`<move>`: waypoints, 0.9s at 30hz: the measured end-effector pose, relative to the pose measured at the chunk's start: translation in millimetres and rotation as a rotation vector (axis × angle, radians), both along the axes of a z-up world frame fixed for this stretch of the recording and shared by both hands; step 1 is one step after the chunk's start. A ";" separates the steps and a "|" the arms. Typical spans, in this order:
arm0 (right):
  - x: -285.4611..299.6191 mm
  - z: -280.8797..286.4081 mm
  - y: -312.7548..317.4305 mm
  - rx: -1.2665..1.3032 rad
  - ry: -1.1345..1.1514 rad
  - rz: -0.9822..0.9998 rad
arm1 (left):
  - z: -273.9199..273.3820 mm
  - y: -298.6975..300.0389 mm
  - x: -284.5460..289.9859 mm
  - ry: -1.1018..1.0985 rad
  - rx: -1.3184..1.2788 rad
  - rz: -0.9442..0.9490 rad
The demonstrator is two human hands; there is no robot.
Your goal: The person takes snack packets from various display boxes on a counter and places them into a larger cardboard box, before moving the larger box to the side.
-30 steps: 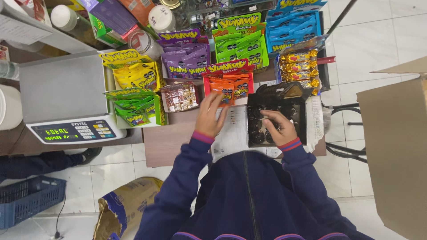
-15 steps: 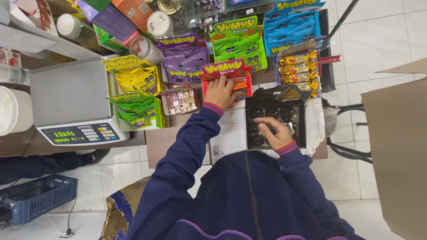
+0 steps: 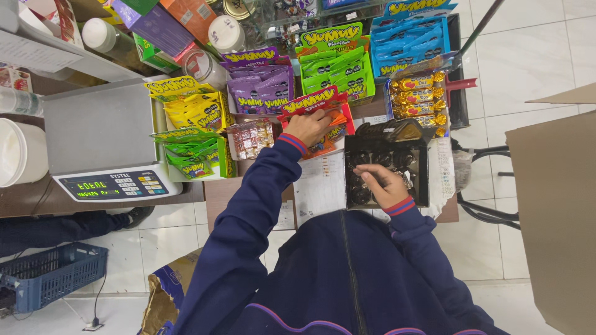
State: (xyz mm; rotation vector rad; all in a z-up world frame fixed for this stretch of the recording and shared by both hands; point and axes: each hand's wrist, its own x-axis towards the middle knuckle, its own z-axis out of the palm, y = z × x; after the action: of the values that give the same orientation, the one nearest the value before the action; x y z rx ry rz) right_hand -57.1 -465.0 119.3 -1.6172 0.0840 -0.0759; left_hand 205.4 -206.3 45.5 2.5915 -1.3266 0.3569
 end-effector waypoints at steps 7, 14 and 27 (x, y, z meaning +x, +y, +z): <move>6.5 -0.1 15.7 0.025 -0.003 0.062 | 44.8 11.5 -5.4 -0.005 -0.012 0.029; 33.3 4.2 57.4 0.068 0.071 0.204 | 71.0 22.0 -15.3 -0.102 0.000 0.123; 70.5 17.4 110.8 0.651 0.464 0.032 | 137.6 59.5 -87.4 -0.156 -0.083 0.333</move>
State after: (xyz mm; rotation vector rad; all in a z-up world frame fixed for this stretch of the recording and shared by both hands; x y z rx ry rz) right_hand 13.4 -354.2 136.7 -0.9580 0.3988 0.3257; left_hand 118.1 -146.7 183.0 2.7581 -0.8947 0.6653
